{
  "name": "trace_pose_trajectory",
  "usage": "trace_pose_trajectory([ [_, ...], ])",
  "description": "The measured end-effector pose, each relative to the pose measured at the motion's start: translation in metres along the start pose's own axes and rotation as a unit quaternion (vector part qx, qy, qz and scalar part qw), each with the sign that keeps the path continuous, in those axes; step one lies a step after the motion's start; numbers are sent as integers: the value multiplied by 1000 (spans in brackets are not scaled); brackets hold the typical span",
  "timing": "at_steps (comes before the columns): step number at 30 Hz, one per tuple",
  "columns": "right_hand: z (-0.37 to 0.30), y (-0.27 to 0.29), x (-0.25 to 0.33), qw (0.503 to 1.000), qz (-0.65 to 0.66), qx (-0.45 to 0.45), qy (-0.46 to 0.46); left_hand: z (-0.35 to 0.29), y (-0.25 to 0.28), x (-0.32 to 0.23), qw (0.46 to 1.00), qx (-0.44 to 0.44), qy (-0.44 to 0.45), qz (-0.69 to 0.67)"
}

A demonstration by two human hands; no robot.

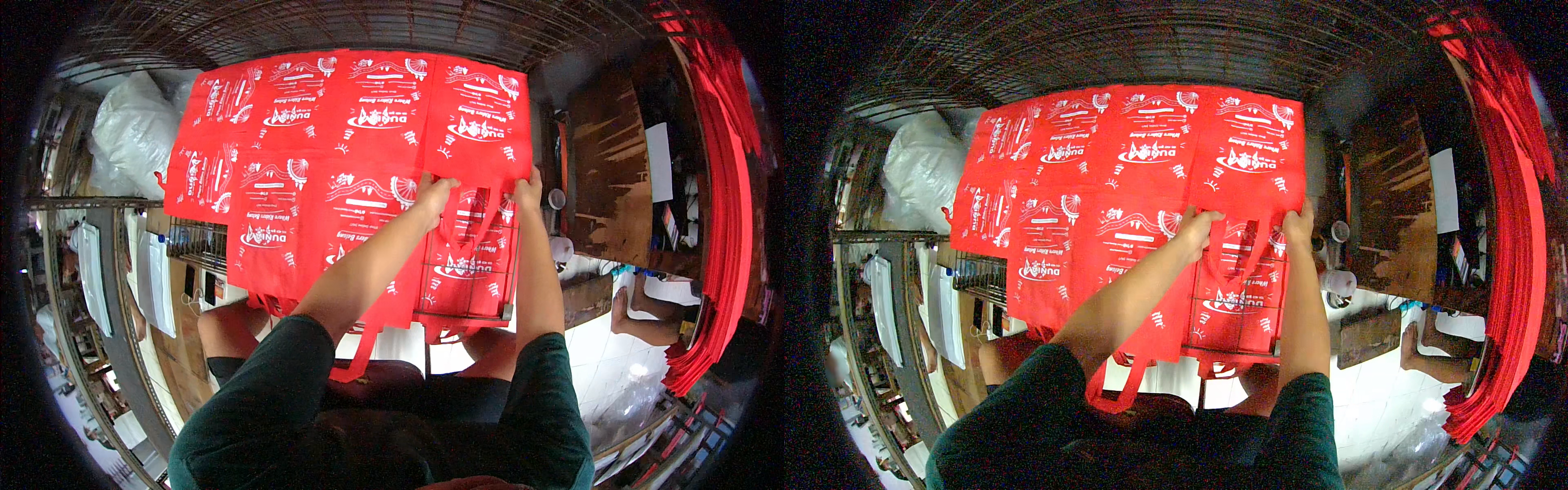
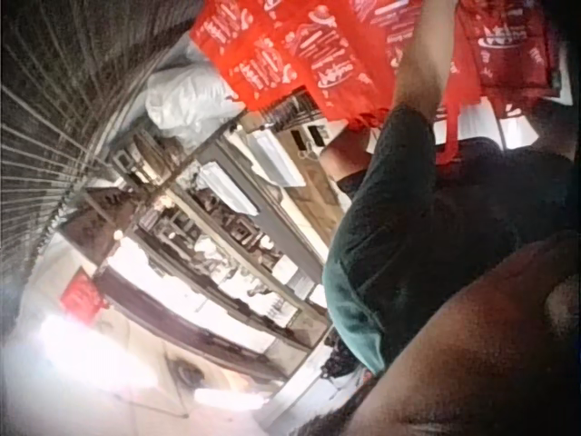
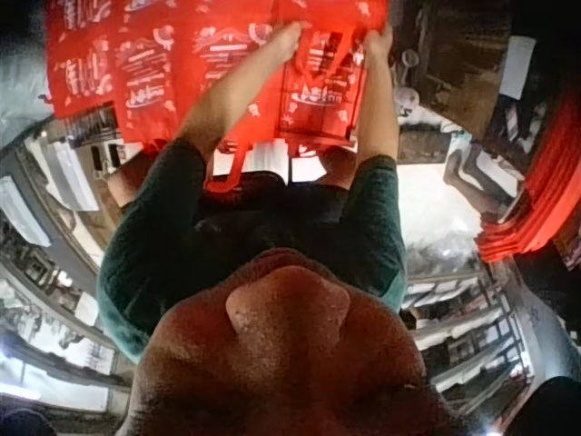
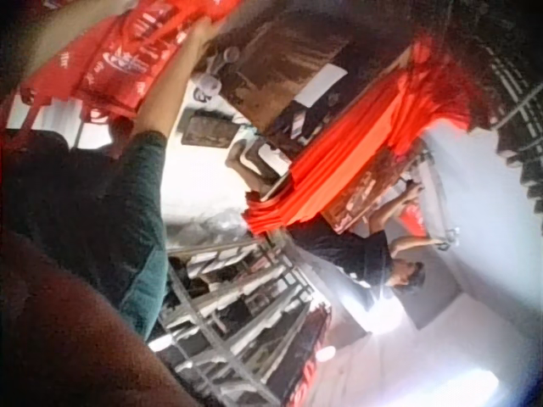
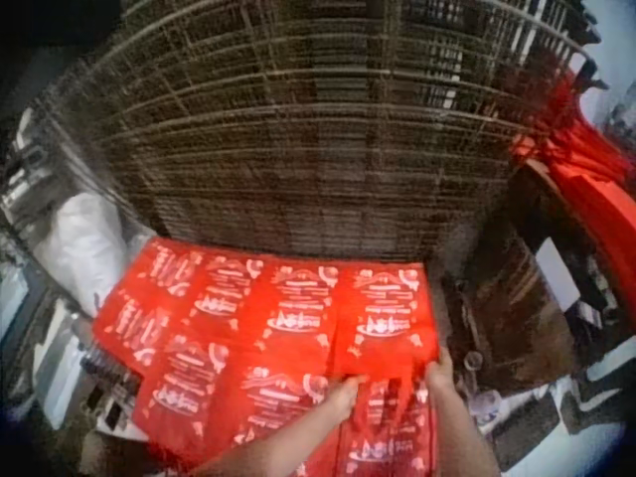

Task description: The person folds red tote bags one by one and stacks them on a pile. They repeatedly pick up a bag, fold it, and place it on the stack while seated on the floor.

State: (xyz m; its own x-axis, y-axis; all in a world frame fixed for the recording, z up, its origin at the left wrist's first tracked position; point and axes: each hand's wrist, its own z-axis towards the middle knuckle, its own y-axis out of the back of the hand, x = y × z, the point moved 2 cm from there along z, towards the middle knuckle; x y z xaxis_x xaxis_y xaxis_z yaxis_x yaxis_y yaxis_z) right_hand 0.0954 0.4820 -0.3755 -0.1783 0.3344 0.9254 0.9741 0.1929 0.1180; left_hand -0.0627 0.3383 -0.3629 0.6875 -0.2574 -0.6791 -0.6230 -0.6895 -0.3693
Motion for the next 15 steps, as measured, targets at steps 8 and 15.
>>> trace_pose_trajectory([
  [8,7,2,-7,995,-86,-33,37,-16,7,20,967,-101,-98,210],
  [15,-5,-1,8,990,-121,-36,59,-36,2,16,934,-112,-149,306],
])
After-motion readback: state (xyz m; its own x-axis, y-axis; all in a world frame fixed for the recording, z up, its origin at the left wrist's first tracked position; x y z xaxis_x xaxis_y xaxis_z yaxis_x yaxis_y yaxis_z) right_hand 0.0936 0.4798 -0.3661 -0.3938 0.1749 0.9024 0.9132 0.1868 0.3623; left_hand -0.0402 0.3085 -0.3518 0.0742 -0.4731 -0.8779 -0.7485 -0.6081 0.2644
